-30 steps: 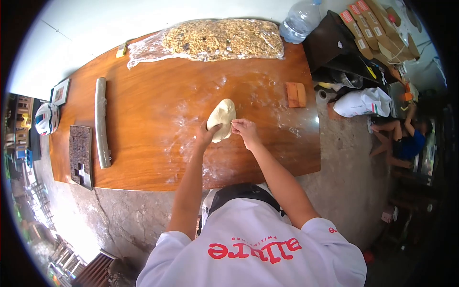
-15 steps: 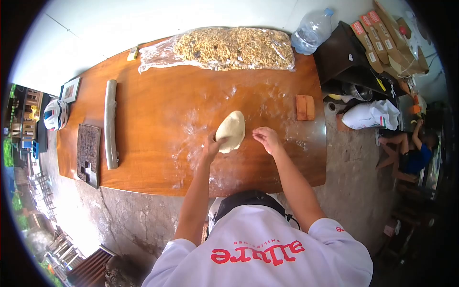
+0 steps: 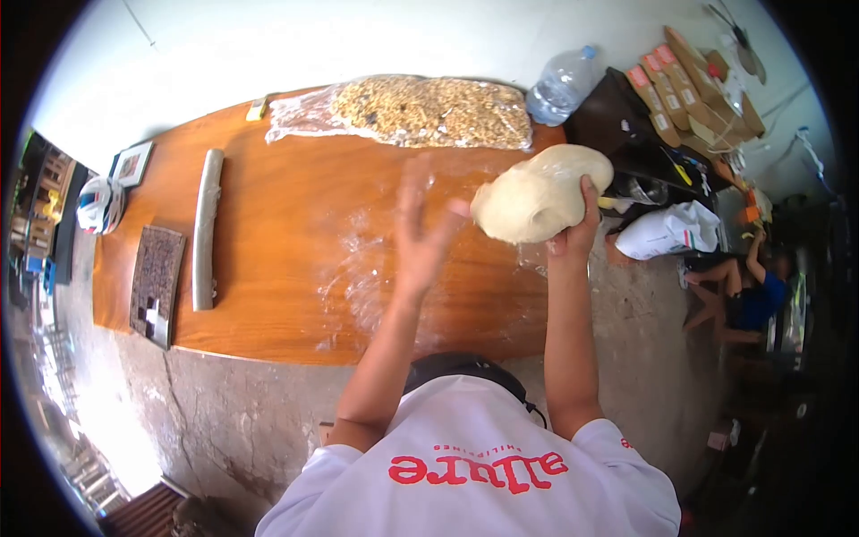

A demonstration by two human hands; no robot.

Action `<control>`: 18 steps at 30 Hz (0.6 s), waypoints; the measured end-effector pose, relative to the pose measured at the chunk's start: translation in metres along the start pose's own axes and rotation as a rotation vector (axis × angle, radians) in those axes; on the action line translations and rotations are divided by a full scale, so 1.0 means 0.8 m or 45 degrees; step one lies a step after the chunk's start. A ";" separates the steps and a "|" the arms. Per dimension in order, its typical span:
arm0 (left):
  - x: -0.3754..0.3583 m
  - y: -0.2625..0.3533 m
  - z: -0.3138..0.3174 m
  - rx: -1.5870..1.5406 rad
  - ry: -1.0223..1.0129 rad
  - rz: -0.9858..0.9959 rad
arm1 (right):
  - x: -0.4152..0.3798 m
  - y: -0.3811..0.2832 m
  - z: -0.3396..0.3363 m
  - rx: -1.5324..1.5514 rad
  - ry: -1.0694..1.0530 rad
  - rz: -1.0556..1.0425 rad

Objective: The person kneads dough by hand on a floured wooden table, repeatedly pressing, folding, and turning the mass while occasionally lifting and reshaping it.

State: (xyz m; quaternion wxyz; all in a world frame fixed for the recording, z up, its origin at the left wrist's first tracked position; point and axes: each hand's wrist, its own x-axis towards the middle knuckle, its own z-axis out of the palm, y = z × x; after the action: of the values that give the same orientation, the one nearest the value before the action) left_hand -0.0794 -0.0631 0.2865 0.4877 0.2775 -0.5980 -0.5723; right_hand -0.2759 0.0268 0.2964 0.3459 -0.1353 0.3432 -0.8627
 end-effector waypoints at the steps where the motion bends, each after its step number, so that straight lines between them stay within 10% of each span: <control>1: 0.003 0.002 -0.009 -0.022 -0.021 0.019 | -0.013 -0.015 0.024 0.059 -0.036 -0.088; 4: 0.005 0.005 -0.009 -0.523 0.114 -0.393 | -0.047 -0.035 0.065 -0.054 -0.014 -0.205; 8: -0.008 -0.017 0.033 -1.476 -0.531 -0.512 | -0.084 -0.001 0.123 -0.355 0.198 -0.121; 13: -0.058 -0.001 0.020 -1.547 -0.361 -0.548 | -0.056 0.045 0.080 -1.105 0.424 -0.729; 18: -0.042 -0.015 0.012 -1.388 -0.174 -0.590 | -0.063 0.059 0.051 -1.591 -0.021 -0.999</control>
State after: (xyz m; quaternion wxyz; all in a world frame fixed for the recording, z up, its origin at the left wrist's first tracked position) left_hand -0.0780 -0.0315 0.2675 0.3826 0.0730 -0.1718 -0.9049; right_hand -0.1966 0.0168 0.2937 -0.1272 -0.4266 0.6944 -0.5654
